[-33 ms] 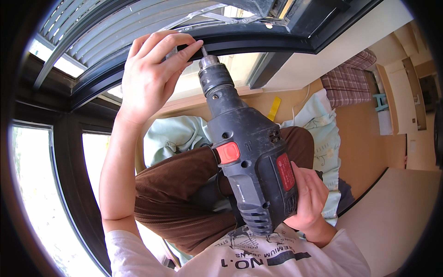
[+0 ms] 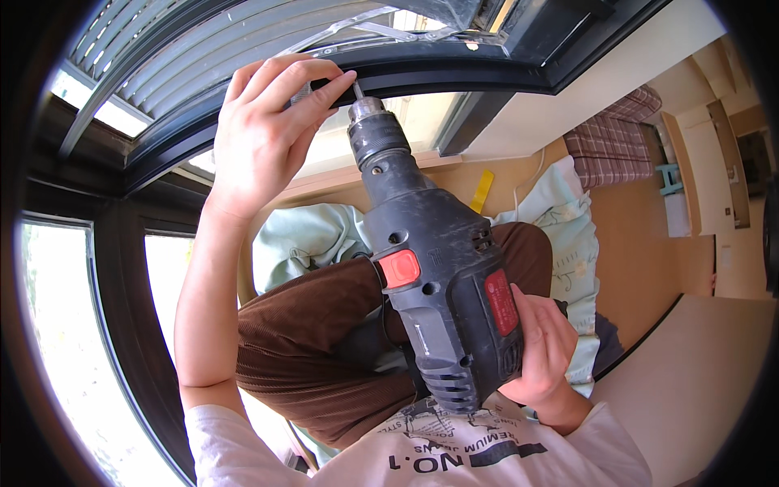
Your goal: The person uses a power drill to drive a screw into a black metal window guard frame while sitting on a bed-like platform.
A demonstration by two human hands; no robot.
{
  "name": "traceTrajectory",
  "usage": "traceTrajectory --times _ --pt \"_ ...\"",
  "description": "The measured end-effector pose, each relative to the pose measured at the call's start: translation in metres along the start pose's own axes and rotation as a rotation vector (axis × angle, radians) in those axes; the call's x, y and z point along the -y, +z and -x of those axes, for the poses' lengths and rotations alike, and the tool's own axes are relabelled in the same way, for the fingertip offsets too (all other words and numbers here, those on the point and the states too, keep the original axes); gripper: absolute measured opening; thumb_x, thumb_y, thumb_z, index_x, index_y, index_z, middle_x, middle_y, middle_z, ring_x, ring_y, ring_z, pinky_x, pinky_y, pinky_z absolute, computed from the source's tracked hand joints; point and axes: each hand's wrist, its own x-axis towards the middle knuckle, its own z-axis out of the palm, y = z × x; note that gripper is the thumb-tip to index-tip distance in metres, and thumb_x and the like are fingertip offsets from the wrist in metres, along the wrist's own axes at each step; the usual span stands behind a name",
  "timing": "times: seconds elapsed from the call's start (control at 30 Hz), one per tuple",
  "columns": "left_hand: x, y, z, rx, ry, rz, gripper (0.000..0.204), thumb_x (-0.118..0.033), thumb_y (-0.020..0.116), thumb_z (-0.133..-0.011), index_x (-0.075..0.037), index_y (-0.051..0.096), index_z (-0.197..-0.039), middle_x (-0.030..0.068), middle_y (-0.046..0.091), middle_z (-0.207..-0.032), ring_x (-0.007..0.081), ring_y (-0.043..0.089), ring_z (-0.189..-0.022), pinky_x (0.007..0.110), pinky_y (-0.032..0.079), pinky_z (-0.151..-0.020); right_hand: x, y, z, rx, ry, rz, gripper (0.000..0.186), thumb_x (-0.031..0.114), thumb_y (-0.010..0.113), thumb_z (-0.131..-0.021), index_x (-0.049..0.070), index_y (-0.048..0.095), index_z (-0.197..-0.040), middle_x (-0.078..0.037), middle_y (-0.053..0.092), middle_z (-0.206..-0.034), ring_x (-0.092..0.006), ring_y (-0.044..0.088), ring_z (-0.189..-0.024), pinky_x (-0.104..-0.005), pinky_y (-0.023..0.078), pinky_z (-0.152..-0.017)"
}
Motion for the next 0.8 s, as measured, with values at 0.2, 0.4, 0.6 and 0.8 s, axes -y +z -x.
traceTrajectory --times 0.2,0.4,0.6,0.8 --pt "0.002 0.002 0.0 -0.028 0.019 -0.005 0.038 -0.006 0.077 -0.082 -0.011 0.081 -0.12 0.0041 0.071 -0.117 0.0264 0.067 -0.115 0.041 0.051 -0.099 0.004 0.002 0.002 0.012 -0.001 0.024 0.058 0.012 0.078 -0.07 -0.015 0.068 -0.121 -0.017 0.072 -0.093 -0.0296 0.071 -0.079 -0.036 0.058 -0.064" --pt "0.0 0.002 0.0 -0.047 0.047 -0.063 0.04 -0.005 0.076 -0.081 -0.011 0.082 -0.119 0.0034 0.073 -0.113 0.0242 0.069 -0.113 0.04 0.055 -0.096 0.003 0.01 0.006 0.029 -0.033 0.076 0.056 0.011 0.075 -0.07 -0.013 0.067 -0.12 -0.017 0.073 -0.096 -0.0287 0.072 -0.08 -0.0343 0.057 -0.067" --pt "0.001 0.002 -0.001 -0.038 0.055 -0.078 0.044 -0.005 0.076 -0.078 -0.012 0.081 -0.121 0.0029 0.074 -0.114 0.024 0.069 -0.112 0.04 0.055 -0.096 0.005 0.015 0.011 0.015 -0.029 0.072 0.056 0.011 0.073 -0.069 -0.013 0.067 -0.12 -0.018 0.073 -0.1 -0.028 0.072 -0.082 -0.0348 0.057 -0.068" --pt "0.001 0.002 -0.002 -0.038 0.049 -0.052 0.043 -0.005 0.076 -0.08 -0.012 0.081 -0.121 0.0041 0.074 -0.114 0.0248 0.07 -0.112 0.041 0.054 -0.096 0.01 0.024 0.018 0.077 0.019 0.053 0.061 0.011 0.071 -0.07 -0.012 0.065 -0.125 -0.017 0.073 -0.104 -0.0282 0.072 -0.087 -0.0359 0.057 -0.074"
